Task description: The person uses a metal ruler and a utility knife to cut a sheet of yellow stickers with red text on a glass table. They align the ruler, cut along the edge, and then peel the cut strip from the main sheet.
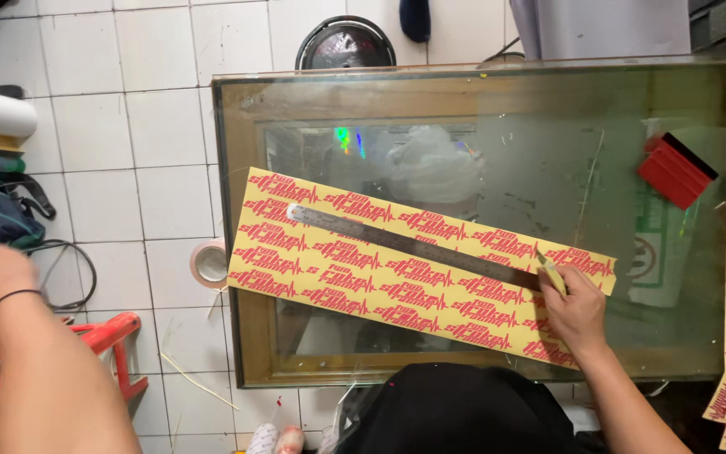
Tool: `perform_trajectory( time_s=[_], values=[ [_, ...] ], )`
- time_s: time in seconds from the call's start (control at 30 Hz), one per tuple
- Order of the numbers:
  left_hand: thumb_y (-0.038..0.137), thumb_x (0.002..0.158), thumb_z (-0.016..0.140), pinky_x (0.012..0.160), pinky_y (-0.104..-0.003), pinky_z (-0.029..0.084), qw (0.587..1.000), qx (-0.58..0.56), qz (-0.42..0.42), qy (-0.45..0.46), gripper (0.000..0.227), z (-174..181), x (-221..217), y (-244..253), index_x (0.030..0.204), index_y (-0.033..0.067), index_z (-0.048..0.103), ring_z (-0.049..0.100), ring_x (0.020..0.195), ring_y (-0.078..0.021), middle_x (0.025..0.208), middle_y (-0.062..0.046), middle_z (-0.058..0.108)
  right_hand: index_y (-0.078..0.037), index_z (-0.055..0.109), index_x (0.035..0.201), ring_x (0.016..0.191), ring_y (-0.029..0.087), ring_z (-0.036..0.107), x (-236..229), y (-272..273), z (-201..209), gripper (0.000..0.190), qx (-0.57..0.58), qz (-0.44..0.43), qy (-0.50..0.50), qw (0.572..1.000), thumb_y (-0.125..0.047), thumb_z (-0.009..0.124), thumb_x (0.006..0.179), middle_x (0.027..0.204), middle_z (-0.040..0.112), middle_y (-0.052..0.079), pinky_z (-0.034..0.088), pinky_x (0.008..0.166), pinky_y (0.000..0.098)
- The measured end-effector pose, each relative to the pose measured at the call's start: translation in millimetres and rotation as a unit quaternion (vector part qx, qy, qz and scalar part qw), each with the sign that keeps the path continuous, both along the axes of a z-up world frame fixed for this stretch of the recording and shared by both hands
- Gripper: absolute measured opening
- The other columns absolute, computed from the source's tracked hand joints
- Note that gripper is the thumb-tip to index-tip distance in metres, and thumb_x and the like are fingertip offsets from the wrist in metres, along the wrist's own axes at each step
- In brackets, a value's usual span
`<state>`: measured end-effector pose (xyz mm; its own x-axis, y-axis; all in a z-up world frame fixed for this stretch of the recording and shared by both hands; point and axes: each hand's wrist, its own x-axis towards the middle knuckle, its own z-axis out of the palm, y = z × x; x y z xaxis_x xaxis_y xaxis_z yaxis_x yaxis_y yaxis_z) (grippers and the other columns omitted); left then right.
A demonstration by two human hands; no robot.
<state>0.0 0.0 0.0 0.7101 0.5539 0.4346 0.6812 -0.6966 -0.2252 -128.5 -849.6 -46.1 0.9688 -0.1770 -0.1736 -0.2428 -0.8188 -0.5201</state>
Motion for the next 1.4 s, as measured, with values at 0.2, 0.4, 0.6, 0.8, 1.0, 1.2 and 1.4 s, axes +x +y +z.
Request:
perform_trajectory(
  time_s=[0.2, 0.4, 0.6, 0.8, 1.0, 1.2, 1.4],
  values=[
    [-0.001, 0.101, 0.063, 0.089, -0.042, 0.052, 0.861, -0.354, -0.36, -0.06, 0.023, -41.9, 35.9, -140.7, 0.122, -0.0029, 0.074, 0.065, 0.096, -0.0329, 0.109, -0.018, 0.071, -0.002, 0.076, 0.102, 0.077, 0.018, 0.061, 4.2, 18.2, 2.1, 0.017, 0.017, 0.028, -0.055, 0.998, -0.018, 0.071, 0.103, 0.085, 0.071, 0.006, 0.045, 0.068, 0.0344],
    [0.017, 0.1, 0.06, 0.058, -0.052, 0.058, 0.815, -0.328, -0.448, 0.166, 0.038, -24.4, 70.7, -252.3, 0.138, 0.0127, 0.058, 0.061, 0.102, -0.0353, 0.125, -0.015, 0.056, -0.002, 0.074, 0.108, 0.082, 0.022, 0.061, -0.9, 4.7, 10.5, 0.015, 0.011, 0.028, -0.044, 0.999, -0.014, 0.07, 0.099, 0.091, 0.069, 0.007, 0.046, 0.071, 0.0375],
    [0.003, 0.094, 0.054, 0.058, -0.048, 0.047, 0.852, -0.209, -0.468, 0.11, 0.01, -45.2, 74.9, -198.4, 0.091, 0.0095, 0.062, 0.061, 0.076, -0.0375, 0.089, -0.014, 0.062, -0.009, 0.075, 0.127, 0.086, 0.027, 0.064, -44.7, -80.3, -24.2, 0.027, -0.094, -0.063, -0.045, 0.992, -0.024, 0.067, 0.106, 0.095, 0.066, 0.009, 0.046, 0.078, 0.0385],
    [0.002, 0.1, 0.072, 0.077, -0.039, 0.055, 0.905, -0.337, -0.257, -0.043, 0.034, -40.4, -23.3, -131.6, 0.133, -0.0058, 0.072, 0.071, 0.085, -0.027, 0.104, -0.016, 0.075, -0.013, 0.072, 0.133, 0.102, 0.031, 0.063, -66.6, -131.8, -34.3, 0.037, -0.063, -0.049, -0.054, 0.995, -0.01, 0.066, 0.096, 0.133, 0.057, 0.013, 0.051, 0.084, 0.0455],
    [0.039, 0.085, 0.089, 0.101, -0.054, 0.046, 0.93, -0.303, 0.115, 0.175, 0.078, -37.8, -155.4, -129.5, 0.131, -0.0185, 0.062, 0.05, 0.124, -0.0514, 0.146, -0.033, 0.023, -0.018, 0.069, 0.13, 0.097, 0.027, 0.066, -59.8, -133.0, -4.5, 0.044, -0.07, 0.039, -0.014, 0.997, -0.03, 0.075, 0.089, 0.128, 0.056, 0.007, 0.058, 0.065, 0.0465],
    [0.043, 0.119, 0.071, 0.075, -0.05, 0.056, 0.973, -0.168, 0.04, 0.156, 0.033, -55.9, -263.7, -161.7, 0.106, 0.016, 0.086, 0.072, 0.08, -0.0436, 0.092, -0.016, 0.08, -0.023, 0.069, 0.125, 0.088, 0.026, 0.069, -61.7, -158.7, -8.6, 0.045, -0.095, 0.12, 0.048, 0.987, -0.028, 0.078, 0.081, 0.124, 0.06, -0.001, 0.057, 0.058, 0.0483],
    [0.022, 0.085, 0.067, 0.109, -0.059, 0.035, 0.871, -0.422, 0.179, 0.176, 0.079, -113.4, -373.0, -304.3, 0.149, -0.013, 0.035, 0.046, 0.125, -0.0642, 0.137, -0.048, 0.039, -0.017, 0.065, 0.119, 0.087, 0.025, 0.07, -33.5, -161.1, 6.6, 0.038, -0.067, 0.165, 0.137, 0.974, -0.034, 0.073, 0.086, 0.112, 0.062, 0.0, 0.064, 0.066, 0.0444]
  ],
)
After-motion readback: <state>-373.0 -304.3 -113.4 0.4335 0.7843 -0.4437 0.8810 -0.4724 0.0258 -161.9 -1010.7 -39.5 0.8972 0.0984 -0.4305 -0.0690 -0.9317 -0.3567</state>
